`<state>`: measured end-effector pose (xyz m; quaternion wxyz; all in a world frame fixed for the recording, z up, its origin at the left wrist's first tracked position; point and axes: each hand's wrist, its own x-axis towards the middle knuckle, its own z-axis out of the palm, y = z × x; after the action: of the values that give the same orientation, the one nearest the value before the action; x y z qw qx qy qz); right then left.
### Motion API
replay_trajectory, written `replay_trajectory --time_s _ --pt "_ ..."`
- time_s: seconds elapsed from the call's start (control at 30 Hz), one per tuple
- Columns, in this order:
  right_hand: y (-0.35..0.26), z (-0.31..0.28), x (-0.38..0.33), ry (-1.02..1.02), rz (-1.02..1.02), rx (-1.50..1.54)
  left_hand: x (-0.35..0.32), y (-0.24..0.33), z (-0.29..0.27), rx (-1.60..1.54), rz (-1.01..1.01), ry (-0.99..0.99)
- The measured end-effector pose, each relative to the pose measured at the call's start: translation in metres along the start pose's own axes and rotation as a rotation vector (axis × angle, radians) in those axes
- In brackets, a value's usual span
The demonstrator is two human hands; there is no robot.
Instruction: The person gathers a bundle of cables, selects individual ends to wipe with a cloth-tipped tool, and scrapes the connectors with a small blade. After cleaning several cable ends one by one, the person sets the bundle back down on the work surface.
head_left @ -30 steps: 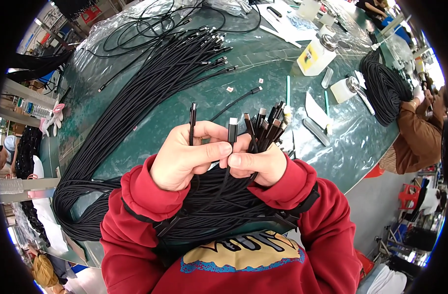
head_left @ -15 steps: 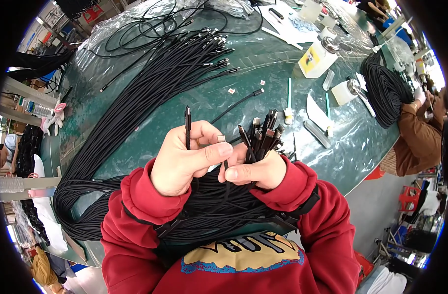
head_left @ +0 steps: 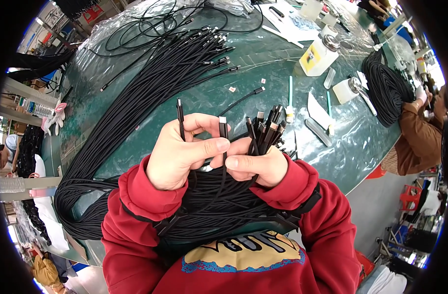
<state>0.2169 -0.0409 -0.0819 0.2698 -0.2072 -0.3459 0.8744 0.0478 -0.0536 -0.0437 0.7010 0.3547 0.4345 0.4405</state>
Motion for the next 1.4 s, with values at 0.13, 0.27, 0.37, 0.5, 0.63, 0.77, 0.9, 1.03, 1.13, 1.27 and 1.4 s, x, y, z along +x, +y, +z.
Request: replay_trajectory --time_s 0.13,0.27,0.37,0.5,0.63,0.77,0.9,1.03,1.13,1.27,1.4 --pt "0.003 -0.001 0.001 0.024 -0.025 -0.012 0.000 -0.001 0.000 0.052 -0.047 -0.018" --pt "0.005 0.000 0.003 0.080 -0.030 0.016 0.000 -0.005 -0.001 0.083 -0.002 -0.007" --pt "0.005 -0.001 0.002 0.087 -0.017 0.018 -0.001 -0.002 0.002 0.077 -0.019 -0.004" --pt "0.006 -0.002 0.003 0.068 -0.061 -0.002 -0.002 0.001 0.006 0.093 -0.035 0.009" --pt "0.007 -0.001 0.002 0.093 -0.047 0.006 -0.003 -0.001 0.007 0.103 0.009 0.008" --pt "0.007 0.003 0.003 0.218 -0.045 -0.052 -0.002 -0.006 0.006 0.069 0.066 0.053" --pt "0.005 0.001 0.001 0.209 -0.026 -0.075 -0.001 -0.006 0.007 0.054 0.068 0.052" --pt "0.006 0.000 0.002 0.185 -0.013 -0.058 0.000 -0.006 0.003 0.052 0.081 -0.007" --pt "0.004 0.001 0.001 0.174 0.013 -0.073 0.001 -0.006 -0.004 -0.034 -0.004 -0.073" --pt "0.003 0.004 0.000 0.126 -0.014 0.053 0.006 -0.009 -0.009 -0.115 -0.055 -0.135" --pt "-0.004 0.004 0.001 0.047 0.074 -0.088 0.008 -0.011 -0.013 -0.131 -0.061 -0.151"
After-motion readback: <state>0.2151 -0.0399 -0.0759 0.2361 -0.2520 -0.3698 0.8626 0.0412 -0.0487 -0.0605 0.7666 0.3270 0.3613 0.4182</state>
